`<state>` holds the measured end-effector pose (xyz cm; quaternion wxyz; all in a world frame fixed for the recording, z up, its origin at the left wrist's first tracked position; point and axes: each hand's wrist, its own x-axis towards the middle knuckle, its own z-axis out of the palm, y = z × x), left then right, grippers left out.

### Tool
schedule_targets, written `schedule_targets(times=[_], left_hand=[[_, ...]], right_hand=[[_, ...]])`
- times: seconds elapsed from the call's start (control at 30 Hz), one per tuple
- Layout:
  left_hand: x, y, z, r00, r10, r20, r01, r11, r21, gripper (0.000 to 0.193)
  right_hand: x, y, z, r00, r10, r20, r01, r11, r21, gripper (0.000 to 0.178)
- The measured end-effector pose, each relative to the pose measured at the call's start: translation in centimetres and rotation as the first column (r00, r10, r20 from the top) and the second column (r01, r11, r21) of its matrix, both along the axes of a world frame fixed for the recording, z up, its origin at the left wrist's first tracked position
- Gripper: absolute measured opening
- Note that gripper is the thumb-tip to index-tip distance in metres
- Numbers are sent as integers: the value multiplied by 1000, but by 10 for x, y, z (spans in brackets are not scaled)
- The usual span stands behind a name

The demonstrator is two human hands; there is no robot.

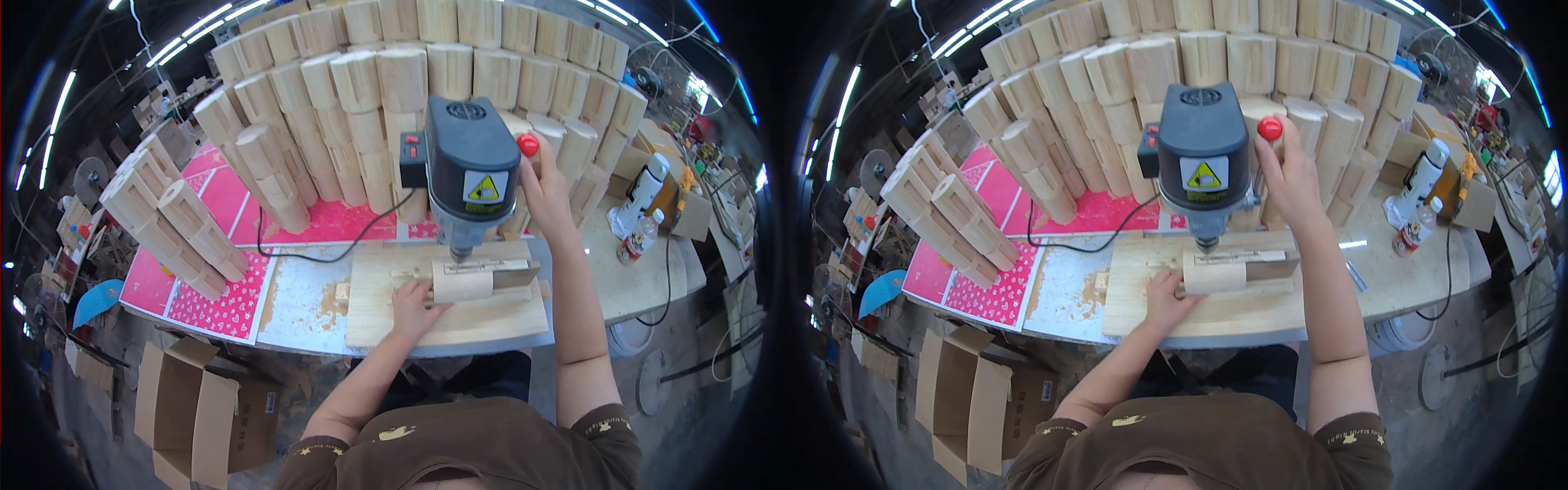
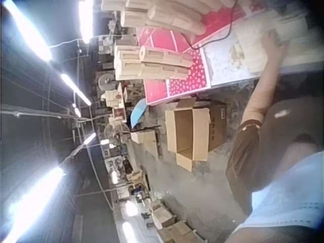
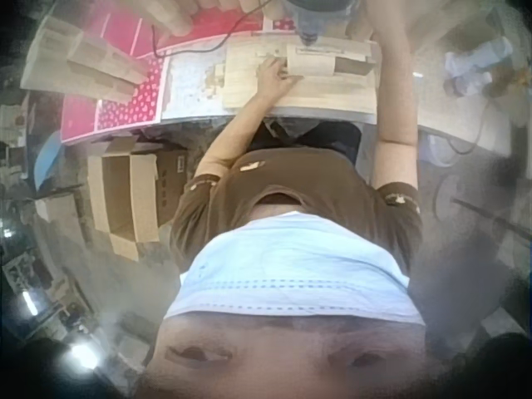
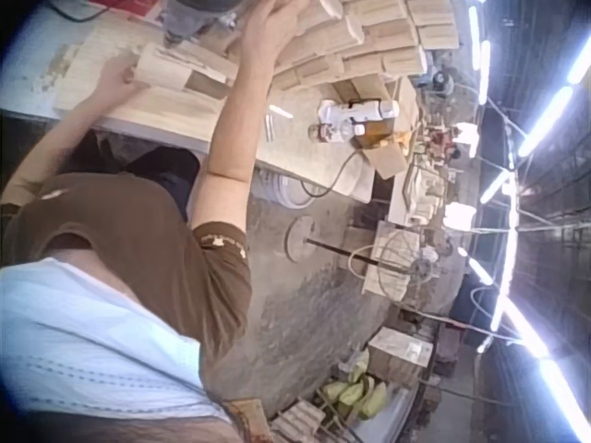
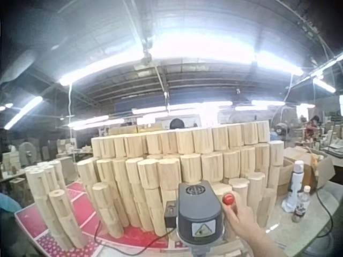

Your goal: Operate a bench drill press to drill precision holes or slots into turned cylindrical wooden blocks clamped in a fixture.

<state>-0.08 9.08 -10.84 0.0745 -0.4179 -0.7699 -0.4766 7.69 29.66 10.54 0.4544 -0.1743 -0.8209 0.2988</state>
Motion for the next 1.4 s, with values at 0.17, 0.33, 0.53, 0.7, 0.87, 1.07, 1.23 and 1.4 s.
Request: schedule_targets(times=[0.17, 0.33, 0.53, 0.7, 0.87, 1.07, 1.23, 1.4], left_hand=[[-13, -4, 7, 995, -90, -35, 89, 996, -29, 36], [-20, -36, 23, 987, -121, 104, 118, 992, 42, 32], [-45, -117, 40, 952, -60, 300, 21, 991, 132, 22], [-32, -128, 86, 604, 12, 797, -169, 979, 113, 21], [-30, -104, 73, 473, 110, 874, -166, 986, -34, 40], [-22, -67, 64, 399, 23, 916, -28, 1000, -13, 40], [-2, -46, 51, 498, -135, 857, 113, 989, 90, 36], [11, -42, 22, 932, -109, 347, 102, 994, 38, 68]], right_hand=[[59, 6, -122, 884, 50, 466, -266, 871, 412, 47], [64, -3, -140, 832, 14, 555, -240, 911, 336, 31], [69, 4, -143, 851, -9, 526, -207, 913, 351, 25], [73, -15, -139, 860, 36, 508, -238, 910, 338, 26], [74, -27, -140, 867, 93, 490, -277, 907, 319, 25], [71, -34, -138, 873, 99, 477, -277, 907, 318, 25], [69, -31, -146, 892, 68, 447, -247, 901, 356, 28], [62, -19, -153, 896, 27, 443, -187, 928, 322, 43]])
